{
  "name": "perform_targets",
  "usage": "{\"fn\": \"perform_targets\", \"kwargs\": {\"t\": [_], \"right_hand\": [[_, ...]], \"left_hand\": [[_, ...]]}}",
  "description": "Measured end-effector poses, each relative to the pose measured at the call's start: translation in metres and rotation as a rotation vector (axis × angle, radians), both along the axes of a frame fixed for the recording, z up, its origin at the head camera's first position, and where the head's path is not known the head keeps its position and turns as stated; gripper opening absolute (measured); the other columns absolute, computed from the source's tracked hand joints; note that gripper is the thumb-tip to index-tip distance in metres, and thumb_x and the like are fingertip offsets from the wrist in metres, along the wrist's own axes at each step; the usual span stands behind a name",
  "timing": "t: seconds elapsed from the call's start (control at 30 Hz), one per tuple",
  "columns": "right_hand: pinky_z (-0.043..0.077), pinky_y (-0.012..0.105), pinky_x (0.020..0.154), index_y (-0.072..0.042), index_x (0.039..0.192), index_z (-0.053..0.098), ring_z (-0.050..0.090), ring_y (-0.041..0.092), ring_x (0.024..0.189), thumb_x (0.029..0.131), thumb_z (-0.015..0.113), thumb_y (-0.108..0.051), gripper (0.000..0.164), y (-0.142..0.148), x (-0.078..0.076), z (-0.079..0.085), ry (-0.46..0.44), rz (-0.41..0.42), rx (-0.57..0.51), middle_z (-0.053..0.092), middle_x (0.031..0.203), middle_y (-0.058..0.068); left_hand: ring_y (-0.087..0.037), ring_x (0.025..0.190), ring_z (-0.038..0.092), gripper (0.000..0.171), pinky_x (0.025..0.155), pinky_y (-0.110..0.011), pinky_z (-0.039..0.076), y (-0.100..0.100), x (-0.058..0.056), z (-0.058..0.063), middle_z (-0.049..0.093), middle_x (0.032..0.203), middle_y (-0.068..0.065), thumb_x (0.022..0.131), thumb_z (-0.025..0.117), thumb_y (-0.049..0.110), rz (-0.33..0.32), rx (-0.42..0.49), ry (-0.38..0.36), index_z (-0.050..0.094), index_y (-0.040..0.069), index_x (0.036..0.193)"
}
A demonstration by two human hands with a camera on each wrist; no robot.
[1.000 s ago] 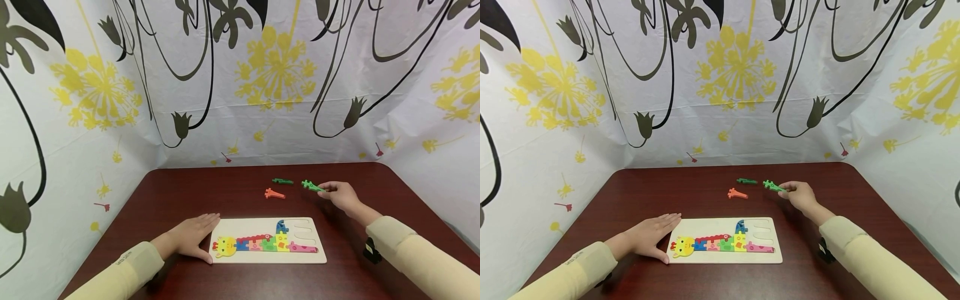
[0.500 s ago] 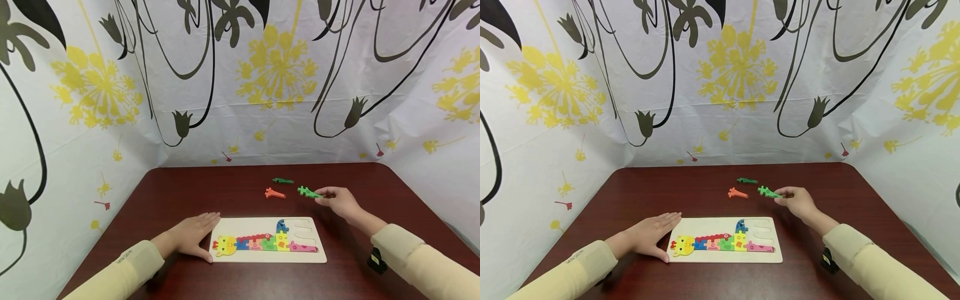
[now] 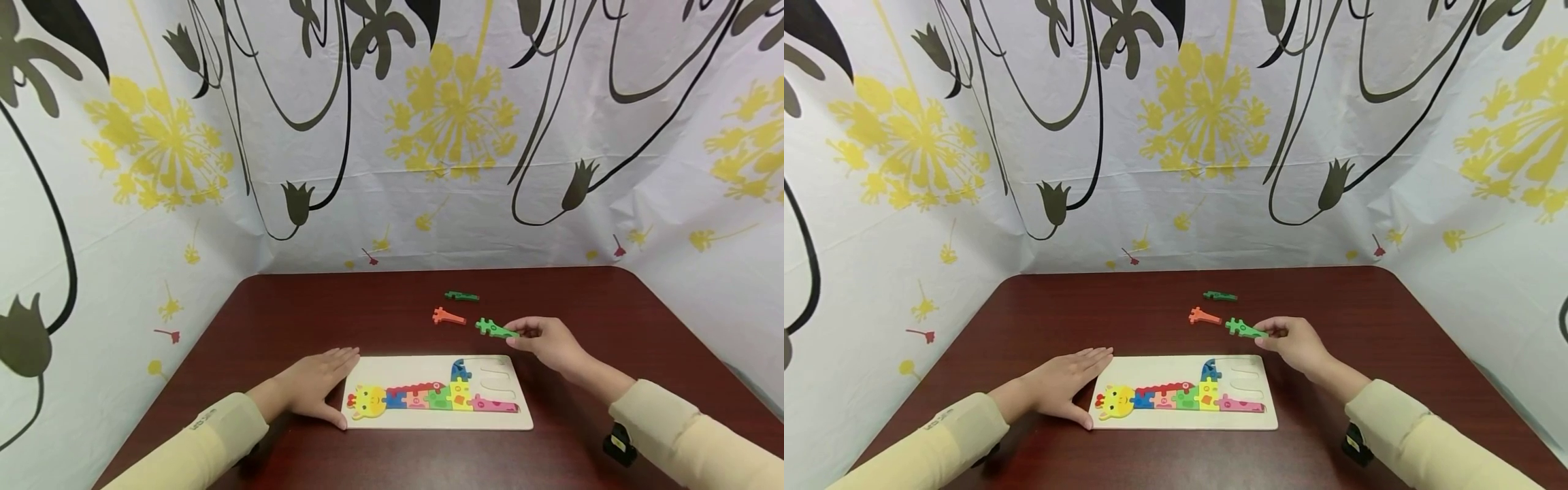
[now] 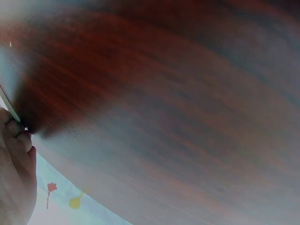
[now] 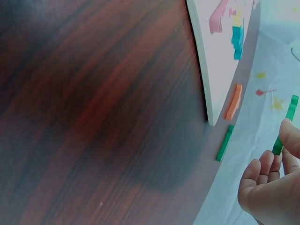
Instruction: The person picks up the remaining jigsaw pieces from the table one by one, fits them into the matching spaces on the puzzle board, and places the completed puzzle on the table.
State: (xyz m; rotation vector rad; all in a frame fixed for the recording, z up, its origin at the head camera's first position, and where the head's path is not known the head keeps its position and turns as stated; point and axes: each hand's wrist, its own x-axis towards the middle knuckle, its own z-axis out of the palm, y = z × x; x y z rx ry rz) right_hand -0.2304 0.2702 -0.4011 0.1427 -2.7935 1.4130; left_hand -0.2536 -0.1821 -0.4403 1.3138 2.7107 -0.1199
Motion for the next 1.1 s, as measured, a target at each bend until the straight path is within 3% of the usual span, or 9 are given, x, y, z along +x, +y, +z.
{"fn": "perform_targets", "kwargs": {"t": [0.43,1.1], "right_hand": [[0.043,0.028,0.057,-0.003,0.108,0.072,0.048,0.023,0.079,0.087,0.074,-0.013,0.023,-0.01,0.015,-0.009,0.023,0.016,0.01,0.058,0.087,0.006],[0.04,0.025,0.055,-0.005,0.099,0.074,0.047,0.02,0.075,0.083,0.076,-0.008,0.016,-0.021,0.033,-0.018,-0.021,0.053,0.018,0.055,0.079,0.004]], "left_hand": [[-0.02,0.146,0.017,0.119,0.115,-0.037,0.02,0.001,-0.001,-0.001,0.018,0.161,-0.007,0.073,0.037,0.09,-0.003,0.003,-0.003,0.019,0.007,0.155],[-0.021,0.146,0.017,0.119,0.116,-0.038,0.02,-0.002,-0.001,-0.002,0.018,0.16,-0.009,0.074,0.037,0.089,-0.02,0.021,0.011,0.019,0.005,0.155]]}}
